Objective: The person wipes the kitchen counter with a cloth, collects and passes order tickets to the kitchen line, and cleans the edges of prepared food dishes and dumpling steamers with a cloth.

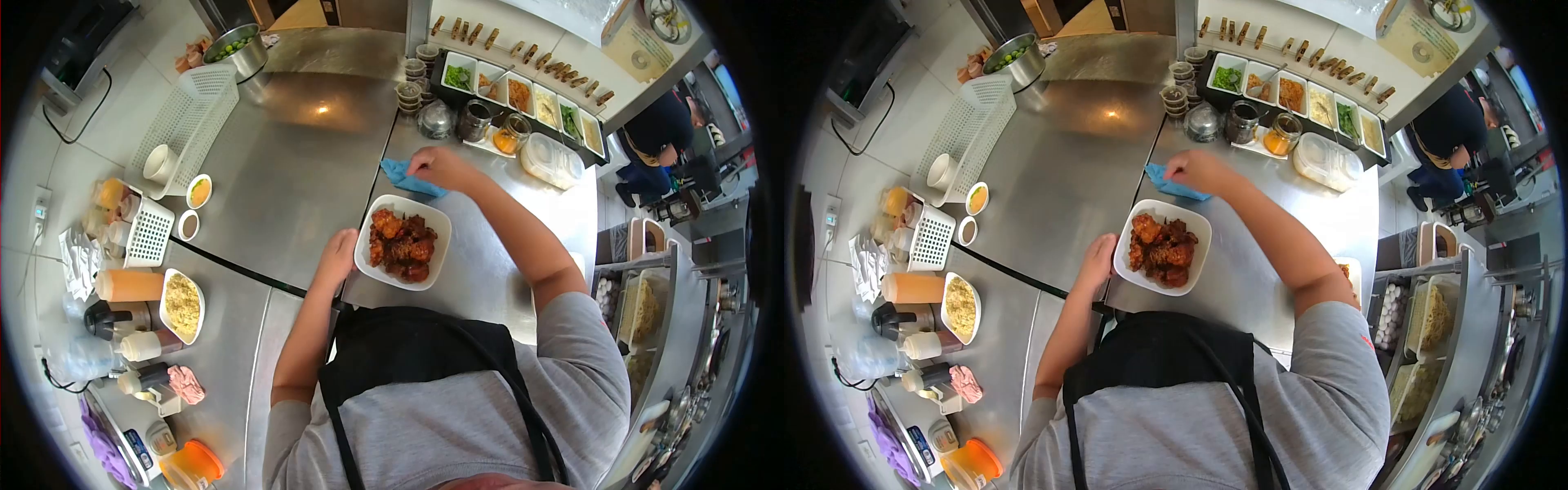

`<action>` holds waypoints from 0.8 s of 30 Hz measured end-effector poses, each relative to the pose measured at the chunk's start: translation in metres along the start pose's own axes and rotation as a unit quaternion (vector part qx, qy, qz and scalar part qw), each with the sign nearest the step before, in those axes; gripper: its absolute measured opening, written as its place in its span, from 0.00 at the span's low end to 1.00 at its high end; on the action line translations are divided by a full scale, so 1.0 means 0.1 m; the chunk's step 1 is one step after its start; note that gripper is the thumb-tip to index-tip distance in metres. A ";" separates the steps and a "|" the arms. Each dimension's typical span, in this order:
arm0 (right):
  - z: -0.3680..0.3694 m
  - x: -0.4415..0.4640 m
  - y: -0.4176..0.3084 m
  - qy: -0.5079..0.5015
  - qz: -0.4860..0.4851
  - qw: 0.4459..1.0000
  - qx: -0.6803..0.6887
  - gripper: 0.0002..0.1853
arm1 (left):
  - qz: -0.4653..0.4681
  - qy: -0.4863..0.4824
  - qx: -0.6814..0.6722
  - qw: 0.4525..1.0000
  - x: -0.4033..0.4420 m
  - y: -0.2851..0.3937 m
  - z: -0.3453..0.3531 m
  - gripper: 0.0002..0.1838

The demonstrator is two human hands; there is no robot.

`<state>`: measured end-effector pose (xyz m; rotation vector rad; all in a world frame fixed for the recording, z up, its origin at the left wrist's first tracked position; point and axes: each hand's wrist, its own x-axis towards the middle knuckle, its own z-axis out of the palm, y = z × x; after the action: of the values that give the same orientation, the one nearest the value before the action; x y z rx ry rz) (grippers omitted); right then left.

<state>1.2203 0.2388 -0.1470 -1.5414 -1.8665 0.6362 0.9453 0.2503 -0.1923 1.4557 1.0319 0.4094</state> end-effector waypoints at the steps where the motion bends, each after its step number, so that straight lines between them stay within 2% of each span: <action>1: 0.11 0.03 0.01 -0.023 -0.006 1.000 -0.007 0.06 | 0.017 -0.010 0.008 1.000 0.07 -0.01 0.00 0.18; 4: 0.29 0.01 -0.12 -0.075 -0.026 0.996 -0.033 0.05 | 0.112 -0.010 0.129 0.985 0.20 -0.09 0.06 0.14; 7: 0.34 -0.05 -0.07 -0.096 -0.040 0.994 -0.045 0.05 | 0.067 0.023 0.210 0.975 0.06 0.06 0.10 0.12; 10: 0.14 -0.21 0.02 -0.132 -0.016 0.991 -0.031 0.05 | 0.109 0.082 0.205 0.969 -0.09 -0.19 0.20 0.12; 11: 0.02 -0.25 0.03 -0.144 0.011 0.989 -0.028 0.05 | 0.008 0.021 0.132 0.991 -0.19 -0.13 0.20 0.13; 13: -0.19 -0.29 0.11 -0.132 0.052 0.989 -0.030 0.05 | -0.191 -0.102 -0.019 0.976 -0.39 0.15 0.17 0.13; 14: -0.27 -0.31 0.17 -0.108 0.068 0.991 -0.035 0.05 | -0.199 -0.120 -0.015 0.973 -0.40 0.17 0.11 0.15; 16: -0.33 -0.33 0.12 -0.063 0.085 0.994 -0.018 0.05 | -0.137 -0.072 0.019 0.988 -0.21 0.10 0.01 0.17; 18: -0.20 -0.29 0.03 -0.046 0.040 0.998 0.001 0.06 | -0.060 -0.037 0.045 0.996 0.02 0.16 0.00 0.19; 20: -0.02 -0.23 -0.09 -0.055 0.005 0.998 0.024 0.06 | 0.038 -0.097 0.097 0.990 0.35 0.13 0.05 0.17; 23: 0.27 -0.19 -0.11 -0.094 -0.021 0.994 -0.056 0.06 | 0.115 -0.188 0.162 0.962 0.51 0.29 0.25 0.18; 24: 0.26 -0.19 -0.10 -0.093 -0.028 0.994 -0.041 0.07 | 0.109 -0.191 0.188 0.957 0.52 0.30 0.28 0.18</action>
<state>1.1965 0.2188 -0.1607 -1.5186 -2.0906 0.7072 1.0050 0.2778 -0.1864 1.9101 0.6588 0.0760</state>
